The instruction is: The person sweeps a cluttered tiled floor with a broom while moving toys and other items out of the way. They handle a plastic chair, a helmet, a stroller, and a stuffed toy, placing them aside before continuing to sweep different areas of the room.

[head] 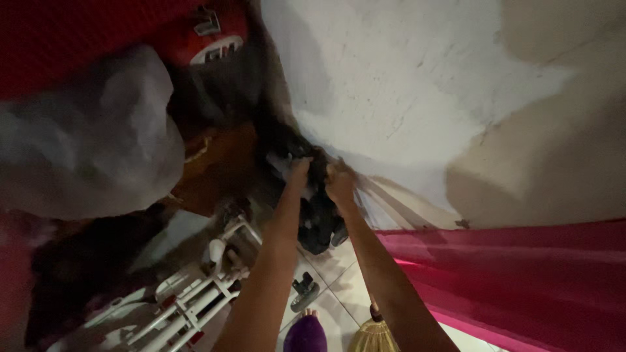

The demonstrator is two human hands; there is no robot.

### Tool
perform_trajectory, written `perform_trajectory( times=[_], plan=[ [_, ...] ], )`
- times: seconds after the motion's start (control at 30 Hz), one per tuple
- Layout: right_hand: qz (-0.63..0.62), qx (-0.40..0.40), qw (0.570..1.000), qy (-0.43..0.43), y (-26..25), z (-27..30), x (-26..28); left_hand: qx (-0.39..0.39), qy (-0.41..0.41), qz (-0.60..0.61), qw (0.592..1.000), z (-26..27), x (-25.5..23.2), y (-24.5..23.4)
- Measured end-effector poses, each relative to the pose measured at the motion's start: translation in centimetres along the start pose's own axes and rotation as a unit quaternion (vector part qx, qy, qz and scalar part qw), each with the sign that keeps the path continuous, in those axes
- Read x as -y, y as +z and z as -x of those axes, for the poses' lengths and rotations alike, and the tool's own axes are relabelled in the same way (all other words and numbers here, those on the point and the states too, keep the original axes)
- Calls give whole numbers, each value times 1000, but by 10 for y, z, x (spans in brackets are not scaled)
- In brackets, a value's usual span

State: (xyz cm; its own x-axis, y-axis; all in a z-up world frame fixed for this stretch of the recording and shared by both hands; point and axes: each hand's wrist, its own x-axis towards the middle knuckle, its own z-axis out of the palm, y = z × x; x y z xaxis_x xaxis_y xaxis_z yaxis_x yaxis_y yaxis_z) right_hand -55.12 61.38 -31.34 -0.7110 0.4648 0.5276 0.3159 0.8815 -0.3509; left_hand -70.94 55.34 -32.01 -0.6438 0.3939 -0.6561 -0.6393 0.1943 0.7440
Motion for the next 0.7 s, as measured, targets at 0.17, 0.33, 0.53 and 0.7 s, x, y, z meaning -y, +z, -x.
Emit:
perform_trajectory(
  times=[0.17,0.33,0.53,0.7],
  plan=[
    [-66,83,987,123,-23,26,-3,27,-21,107,994,9,28,14],
    [8,103,992,76,-49,43,-5,44,-19,167,985,39,45,21],
    [-49,137,981,130,-60,59,7,-20,-71,-72,995,72,32,14],
    [-64,104,986,112,-51,65,17,41,-39,-87,995,72,27,5]
  ],
)
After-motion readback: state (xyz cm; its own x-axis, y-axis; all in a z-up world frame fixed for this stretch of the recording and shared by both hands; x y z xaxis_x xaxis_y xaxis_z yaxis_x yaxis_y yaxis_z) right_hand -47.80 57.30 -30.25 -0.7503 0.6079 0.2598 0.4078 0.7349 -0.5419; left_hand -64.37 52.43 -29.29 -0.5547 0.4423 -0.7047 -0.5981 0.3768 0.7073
